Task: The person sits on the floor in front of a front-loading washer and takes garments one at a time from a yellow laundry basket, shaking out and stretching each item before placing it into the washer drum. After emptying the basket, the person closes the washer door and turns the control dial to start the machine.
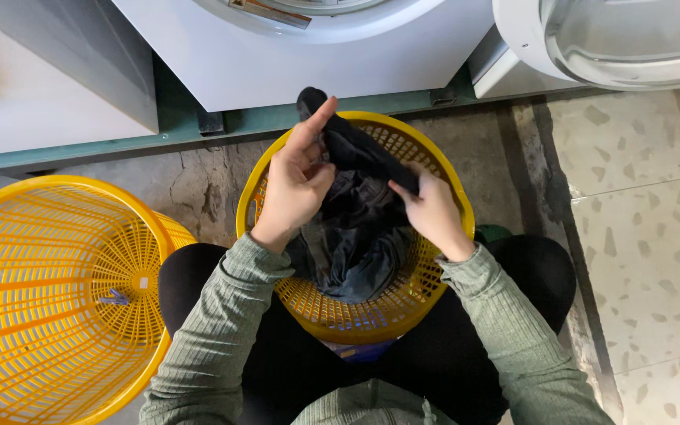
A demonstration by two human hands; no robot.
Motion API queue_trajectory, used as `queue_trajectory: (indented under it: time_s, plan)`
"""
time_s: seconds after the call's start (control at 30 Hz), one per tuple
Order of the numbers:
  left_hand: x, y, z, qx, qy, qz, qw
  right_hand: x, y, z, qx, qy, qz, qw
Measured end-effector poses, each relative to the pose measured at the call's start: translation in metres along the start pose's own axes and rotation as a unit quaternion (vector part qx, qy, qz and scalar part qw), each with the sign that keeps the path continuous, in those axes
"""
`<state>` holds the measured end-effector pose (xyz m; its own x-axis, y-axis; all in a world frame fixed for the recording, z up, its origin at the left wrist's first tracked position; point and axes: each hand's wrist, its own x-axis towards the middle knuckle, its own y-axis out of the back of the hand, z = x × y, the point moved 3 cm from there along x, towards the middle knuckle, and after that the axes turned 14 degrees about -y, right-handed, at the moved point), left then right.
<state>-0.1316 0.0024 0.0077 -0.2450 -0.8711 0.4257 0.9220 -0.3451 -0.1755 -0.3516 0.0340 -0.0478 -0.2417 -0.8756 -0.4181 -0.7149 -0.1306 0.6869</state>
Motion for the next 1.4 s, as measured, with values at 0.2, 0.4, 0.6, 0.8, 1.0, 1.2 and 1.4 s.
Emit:
queue_trajectory:
  time_s: [0.2,0.4,0.6,0.8,1.0,1.2,1.4]
  plan:
    - [0.006,0.003,0.004,0.371,-0.067,0.005,0.926,0.01,0.034,0.009,0.212,0.196,0.047,0.956]
    - [0.002,-0.001,0.002,0.543,-0.088,-0.005,0.835,0.0,0.048,0.01,0.247,0.198,-0.029,0.948]
    - [-0.007,-0.006,-0.005,0.508,-0.137,-0.023,0.85,-0.008,0.034,-0.012,-0.031,0.279,0.158,0.947]
    - [-0.012,-0.011,-0.015,0.38,-0.021,-0.012,0.925,-0.005,0.014,-0.007,-0.097,0.238,0.218,0.942]
    - [0.002,0.007,-0.004,0.379,-0.028,0.053,0.924,-0.01,0.027,-0.003,-0.009,0.233,0.115,0.966]
    - [0.002,0.014,-0.007,0.444,-0.048,0.042,0.894,-0.013,0.055,-0.001,0.013,0.228,0.094,0.969]
    - [0.002,0.018,-0.022,0.561,-0.05,-0.031,0.826,-0.014,0.064,0.005,0.155,0.173,0.061,0.971]
